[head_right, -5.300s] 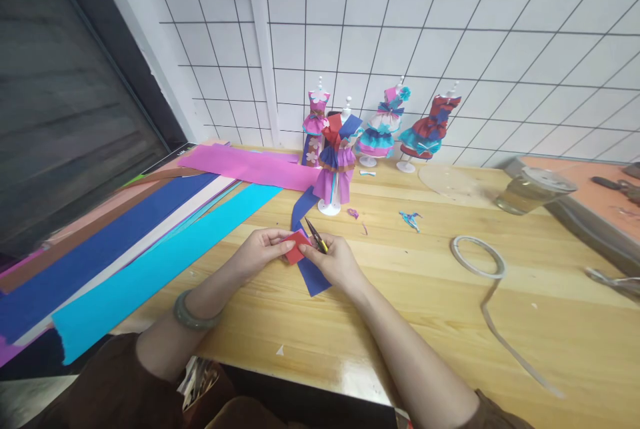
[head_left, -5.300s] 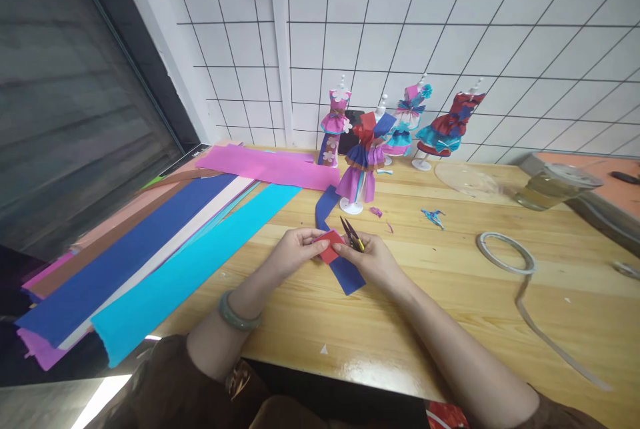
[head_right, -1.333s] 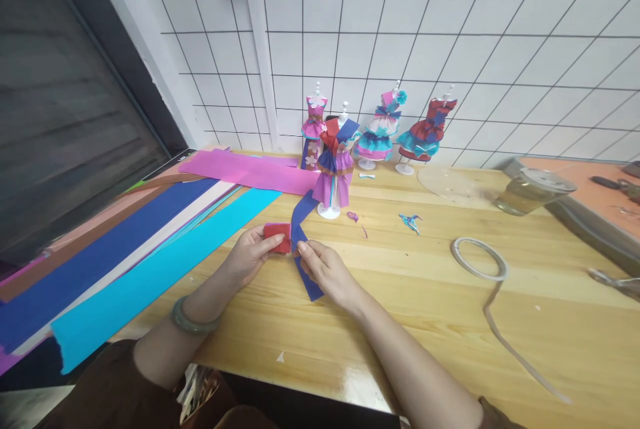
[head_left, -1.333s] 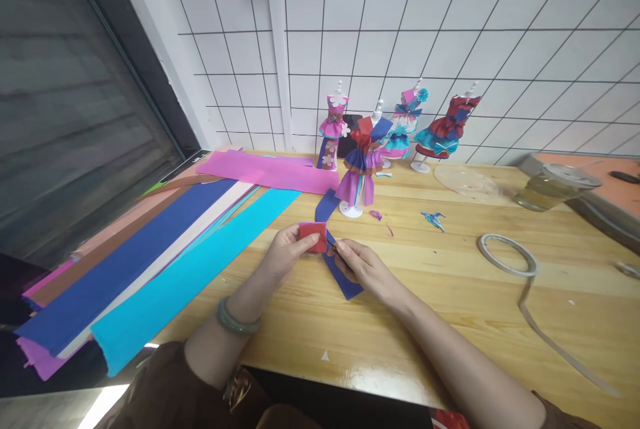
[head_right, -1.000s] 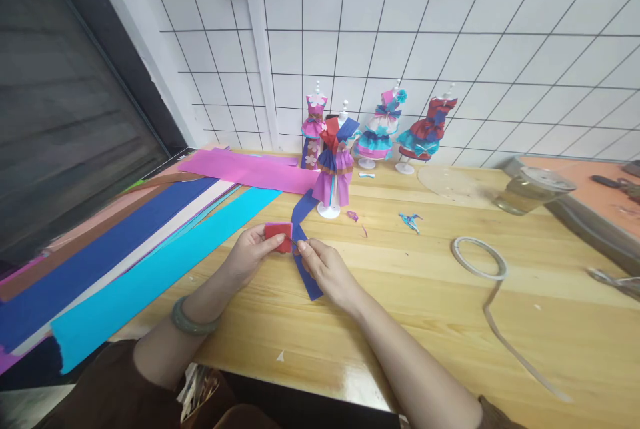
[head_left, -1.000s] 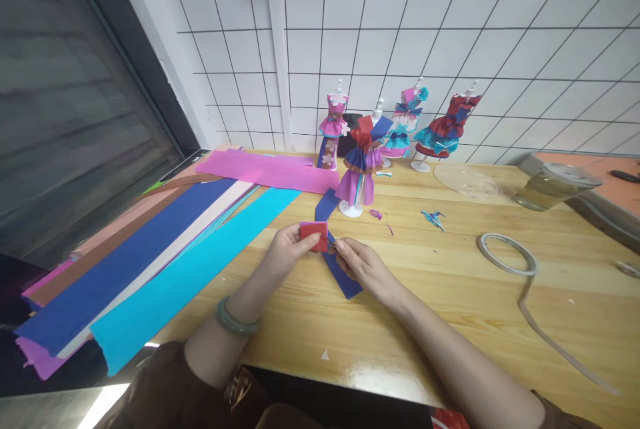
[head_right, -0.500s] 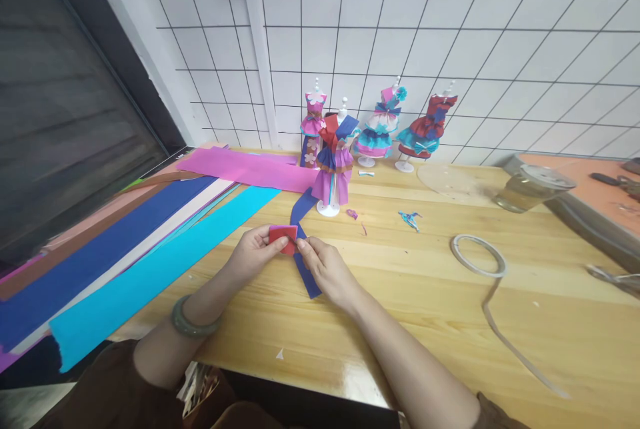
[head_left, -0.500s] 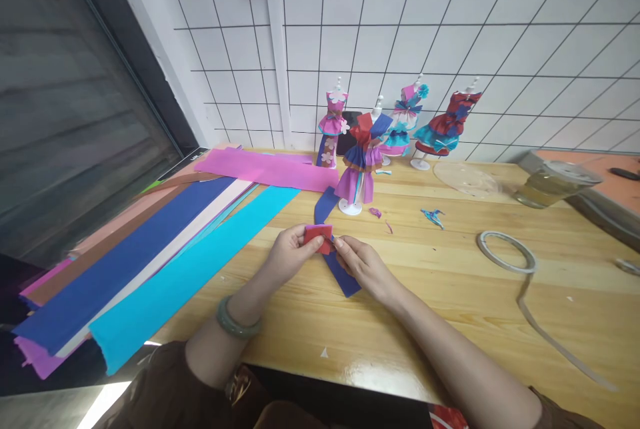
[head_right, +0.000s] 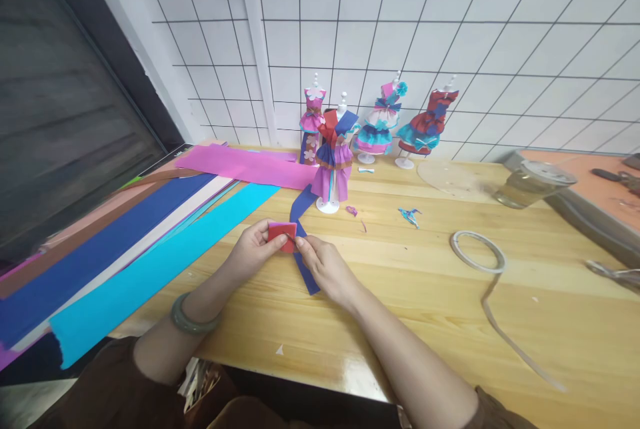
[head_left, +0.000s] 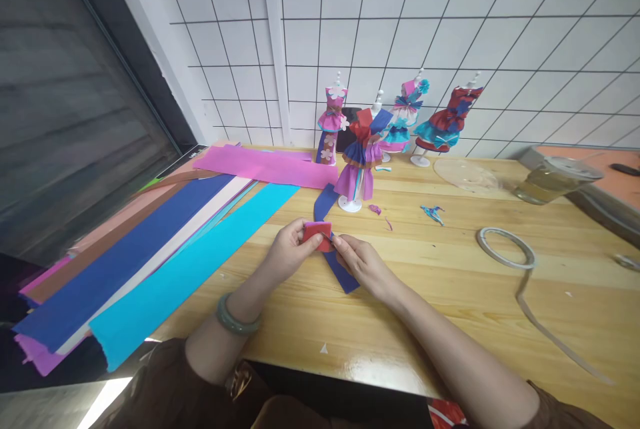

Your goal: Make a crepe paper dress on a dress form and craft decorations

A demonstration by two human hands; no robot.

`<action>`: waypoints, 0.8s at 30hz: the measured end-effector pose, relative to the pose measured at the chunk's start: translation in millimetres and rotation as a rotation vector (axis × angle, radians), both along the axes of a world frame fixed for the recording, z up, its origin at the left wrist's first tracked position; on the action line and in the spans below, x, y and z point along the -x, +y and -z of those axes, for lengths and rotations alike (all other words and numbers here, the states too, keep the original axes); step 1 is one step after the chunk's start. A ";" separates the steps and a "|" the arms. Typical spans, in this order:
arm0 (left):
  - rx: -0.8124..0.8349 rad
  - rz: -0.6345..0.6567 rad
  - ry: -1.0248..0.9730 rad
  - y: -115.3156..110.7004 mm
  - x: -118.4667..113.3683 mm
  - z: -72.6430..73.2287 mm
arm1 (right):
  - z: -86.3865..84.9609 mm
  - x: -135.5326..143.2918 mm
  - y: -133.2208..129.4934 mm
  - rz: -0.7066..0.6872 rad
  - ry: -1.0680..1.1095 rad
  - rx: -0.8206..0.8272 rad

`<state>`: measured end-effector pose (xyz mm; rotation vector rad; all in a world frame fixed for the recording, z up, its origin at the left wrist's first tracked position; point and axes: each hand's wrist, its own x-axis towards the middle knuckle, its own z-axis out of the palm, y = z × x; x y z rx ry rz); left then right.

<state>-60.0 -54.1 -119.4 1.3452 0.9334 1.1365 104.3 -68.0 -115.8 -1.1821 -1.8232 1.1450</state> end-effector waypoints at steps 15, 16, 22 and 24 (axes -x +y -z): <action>0.012 -0.009 -0.010 -2.3 -2.4 -6.0 | 5.2 3.7 1.2 0.019 0.121 0.088; 0.010 -0.008 -0.014 -2.5 -2.7 -5.4 | 5.8 3.9 1.5 0.025 0.126 0.091; -0.050 -0.083 0.048 -4.4 -4.9 -0.2 | 9.3 6.6 0.0 0.040 0.138 0.108; -0.084 -0.113 0.087 -4.9 -5.5 1.2 | 9.7 8.1 -1.0 0.041 0.148 0.112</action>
